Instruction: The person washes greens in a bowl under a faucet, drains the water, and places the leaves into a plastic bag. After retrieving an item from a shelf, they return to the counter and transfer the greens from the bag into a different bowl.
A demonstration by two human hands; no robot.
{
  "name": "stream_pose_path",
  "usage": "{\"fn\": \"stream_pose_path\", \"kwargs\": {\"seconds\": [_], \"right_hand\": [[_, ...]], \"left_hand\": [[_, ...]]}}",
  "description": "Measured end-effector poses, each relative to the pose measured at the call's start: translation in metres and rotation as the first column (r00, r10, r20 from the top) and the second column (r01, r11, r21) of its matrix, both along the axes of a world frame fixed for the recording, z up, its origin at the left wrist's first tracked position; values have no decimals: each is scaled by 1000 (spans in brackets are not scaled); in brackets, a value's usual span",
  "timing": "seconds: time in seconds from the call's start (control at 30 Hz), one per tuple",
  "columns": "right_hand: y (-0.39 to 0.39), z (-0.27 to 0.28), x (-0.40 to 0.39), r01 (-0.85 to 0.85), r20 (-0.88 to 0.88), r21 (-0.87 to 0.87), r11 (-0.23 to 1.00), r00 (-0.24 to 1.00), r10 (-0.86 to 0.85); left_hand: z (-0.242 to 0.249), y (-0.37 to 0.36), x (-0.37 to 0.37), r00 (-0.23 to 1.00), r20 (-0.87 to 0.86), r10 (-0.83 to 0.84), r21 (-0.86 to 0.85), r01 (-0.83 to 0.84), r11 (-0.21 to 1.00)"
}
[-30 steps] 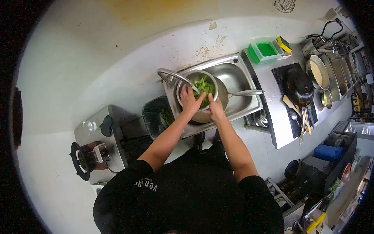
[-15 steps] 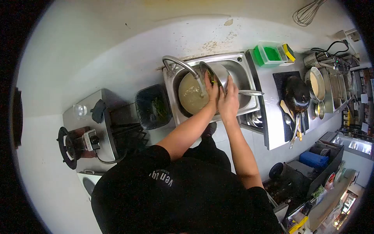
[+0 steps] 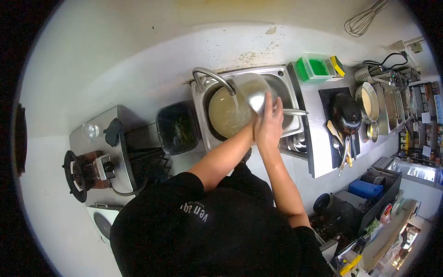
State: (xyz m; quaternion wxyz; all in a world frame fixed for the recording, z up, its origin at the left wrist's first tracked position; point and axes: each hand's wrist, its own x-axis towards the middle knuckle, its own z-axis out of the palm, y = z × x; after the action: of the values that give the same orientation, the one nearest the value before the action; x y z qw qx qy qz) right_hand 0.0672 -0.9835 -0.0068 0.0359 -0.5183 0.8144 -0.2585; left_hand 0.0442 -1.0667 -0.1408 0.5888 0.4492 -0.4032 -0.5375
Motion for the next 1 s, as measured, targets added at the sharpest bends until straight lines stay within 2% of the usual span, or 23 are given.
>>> {"fn": "stream_pose_path", "kwargs": {"seconds": [0.07,0.13,0.17,0.2,0.23,0.3,0.4,0.43,0.5,0.53,0.57,0.6,0.63,0.67,0.7,0.73,0.77,0.8,0.83,0.87,0.9,0.93,1.0], "right_hand": [[-4,-18,-6,88,324,-144,986,945,-37],[-10,-82,-30,181,668,-206,962,744,3],[-12,-91,-33,192,673,-208,959,739,-2],[-13,-98,-36,269,887,37,963,434,-155],[-15,-104,-37,244,948,284,927,70,-309],[-18,-125,-35,238,955,280,930,30,-295],[-21,-139,-34,195,936,352,916,-46,-350],[-22,-146,-35,139,935,356,924,-41,-354],[-22,-153,-33,106,933,359,927,-21,-359],[-23,-151,-32,111,935,355,928,-20,-355],[-24,-148,-31,100,941,338,936,-44,-336],[-25,-147,-31,89,946,323,942,-69,-317],[-29,-153,-34,49,947,320,946,-15,-320],[-32,-165,-41,49,948,319,947,-17,-318],[-35,-173,-48,57,895,286,957,341,-288],[-38,-183,-52,56,722,250,967,655,-225],[-39,-172,-48,59,723,248,967,654,-225],[-41,-147,-38,51,431,45,998,900,-65],[-41,-128,-27,-38,43,-137,990,998,44],[-42,-121,-15,-38,42,-135,990,998,44],[-43,-117,-3,-298,37,50,953,954,297],[-44,-112,3,-529,81,228,818,847,525],[-53,-94,0,-535,-35,305,788,821,570]], "left_hand": [[-11,-21,15,958,283,44,-117,-11,993],[25,-25,52,802,566,-189,24,213,977],[23,-31,65,683,673,-286,99,300,949],[16,-37,76,538,757,-371,182,372,910],[10,-43,87,530,763,-369,177,378,909],[-15,-59,108,336,911,-239,22,539,842],[-44,-90,149,259,935,-243,-12,706,708],[-44,-87,154,253,938,-239,-13,712,702],[-8,-65,161,359,927,109,-276,456,846],[12,-61,159,362,926,112,-281,459,843],[32,-57,156,654,704,-277,161,233,959],[41,-57,155,888,237,-394,629,169,759],[-6,-64,164,920,70,-385,584,276,764],[-17,-63,165,920,72,-386,583,275,764],[-21,-61,165,924,88,-373,583,255,771],[-24,-60,165,927,104,-360,582,237,778],[-26,-59,163,926,106,-363,580,239,779],[-27,-57,160,925,164,-343,572,194,797],[-28,-56,159,921,221,-321,562,149,814],[-28,-55,159,921,219,-321,563,149,813],[-27,-54,158,932,193,-307,612,130,780],[-27,-53,158,942,169,-292,659,112,744],[-8,-45,156,926,174,-336,681,134,720]]}}
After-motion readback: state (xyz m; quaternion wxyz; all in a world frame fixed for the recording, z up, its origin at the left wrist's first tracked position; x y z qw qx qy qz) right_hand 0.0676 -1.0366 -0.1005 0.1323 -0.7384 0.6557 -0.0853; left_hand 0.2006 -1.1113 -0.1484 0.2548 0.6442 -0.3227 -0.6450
